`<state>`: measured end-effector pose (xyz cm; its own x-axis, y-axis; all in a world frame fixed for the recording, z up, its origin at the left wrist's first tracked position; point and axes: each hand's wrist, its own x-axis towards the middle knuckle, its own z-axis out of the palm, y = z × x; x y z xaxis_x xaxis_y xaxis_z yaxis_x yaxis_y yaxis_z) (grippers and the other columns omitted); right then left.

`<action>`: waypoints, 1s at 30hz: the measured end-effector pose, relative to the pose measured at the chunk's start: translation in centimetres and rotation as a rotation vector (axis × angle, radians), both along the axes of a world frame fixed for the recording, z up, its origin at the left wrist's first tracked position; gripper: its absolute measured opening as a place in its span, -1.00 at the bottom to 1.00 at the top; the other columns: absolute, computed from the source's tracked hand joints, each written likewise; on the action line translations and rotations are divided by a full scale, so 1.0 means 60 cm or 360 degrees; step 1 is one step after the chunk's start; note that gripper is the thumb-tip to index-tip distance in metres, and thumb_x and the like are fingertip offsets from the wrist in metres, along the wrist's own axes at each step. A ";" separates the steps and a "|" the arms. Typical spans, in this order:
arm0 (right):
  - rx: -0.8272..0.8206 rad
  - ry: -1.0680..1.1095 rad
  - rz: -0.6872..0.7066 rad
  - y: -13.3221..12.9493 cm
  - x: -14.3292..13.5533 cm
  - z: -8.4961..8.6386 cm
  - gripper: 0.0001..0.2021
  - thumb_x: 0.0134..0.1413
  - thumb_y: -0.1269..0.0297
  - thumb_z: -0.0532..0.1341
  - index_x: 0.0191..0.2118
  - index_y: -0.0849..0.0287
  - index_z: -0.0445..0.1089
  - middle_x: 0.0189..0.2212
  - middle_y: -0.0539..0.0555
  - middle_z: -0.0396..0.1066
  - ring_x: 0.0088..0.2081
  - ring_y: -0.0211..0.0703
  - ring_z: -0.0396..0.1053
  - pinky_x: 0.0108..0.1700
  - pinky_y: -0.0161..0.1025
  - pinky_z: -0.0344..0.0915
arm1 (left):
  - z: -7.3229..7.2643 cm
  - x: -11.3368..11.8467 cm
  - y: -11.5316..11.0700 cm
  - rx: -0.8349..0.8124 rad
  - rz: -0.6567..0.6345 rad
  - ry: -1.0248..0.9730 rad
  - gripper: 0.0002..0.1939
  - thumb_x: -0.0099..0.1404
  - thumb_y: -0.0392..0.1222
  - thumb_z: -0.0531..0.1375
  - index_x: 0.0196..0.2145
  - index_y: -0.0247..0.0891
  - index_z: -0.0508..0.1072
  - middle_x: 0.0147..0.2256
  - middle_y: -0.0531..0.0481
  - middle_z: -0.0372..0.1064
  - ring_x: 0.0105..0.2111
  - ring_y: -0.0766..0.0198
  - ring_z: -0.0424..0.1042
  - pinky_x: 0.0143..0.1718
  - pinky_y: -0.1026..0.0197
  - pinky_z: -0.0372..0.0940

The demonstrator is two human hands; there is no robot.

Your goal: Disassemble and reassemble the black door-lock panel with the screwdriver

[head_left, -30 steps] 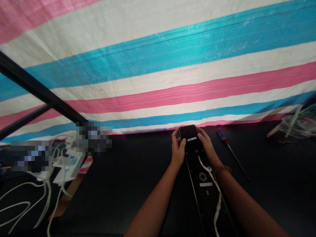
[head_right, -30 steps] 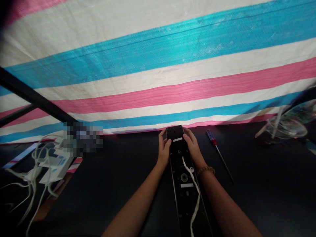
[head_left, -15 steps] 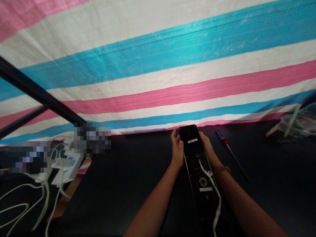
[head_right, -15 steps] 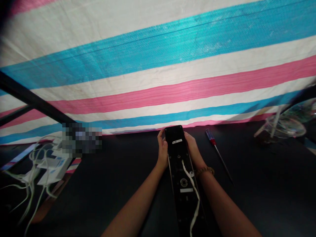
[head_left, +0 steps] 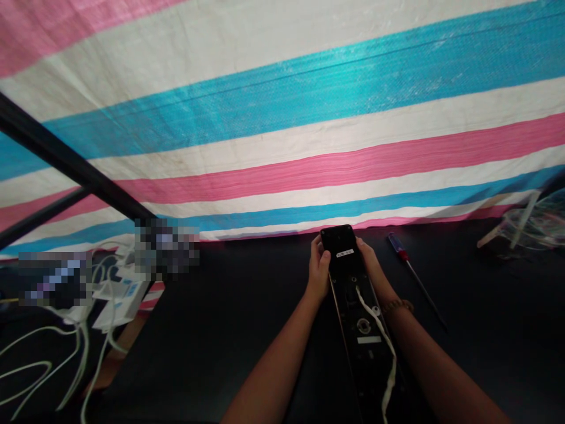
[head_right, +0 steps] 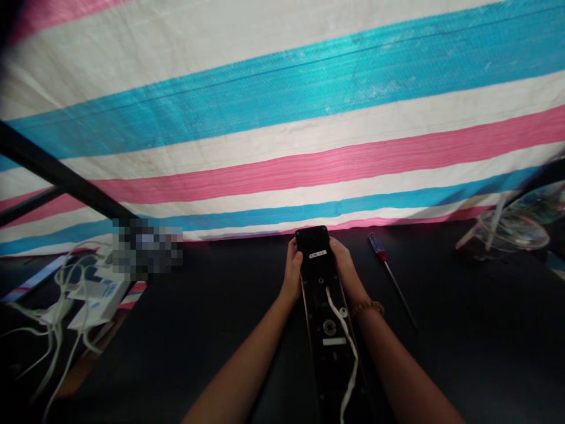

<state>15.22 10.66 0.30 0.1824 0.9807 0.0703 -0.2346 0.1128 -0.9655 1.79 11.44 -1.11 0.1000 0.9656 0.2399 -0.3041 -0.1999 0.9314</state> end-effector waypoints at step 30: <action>-0.0191 0.0002 -0.0100 0.014 0.003 -0.012 -0.49 -0.07 -0.24 0.33 -0.30 0.19 0.53 -0.44 0.03 0.53 -0.41 -0.14 0.39 -0.35 -0.26 0.31 | -0.003 0.002 0.013 -0.0307 0.0270 0.0067 -0.63 0.34 -0.19 0.14 0.09 -0.16 0.32 -0.04 -0.09 0.49 -0.08 0.17 0.52 -0.07 0.13 0.39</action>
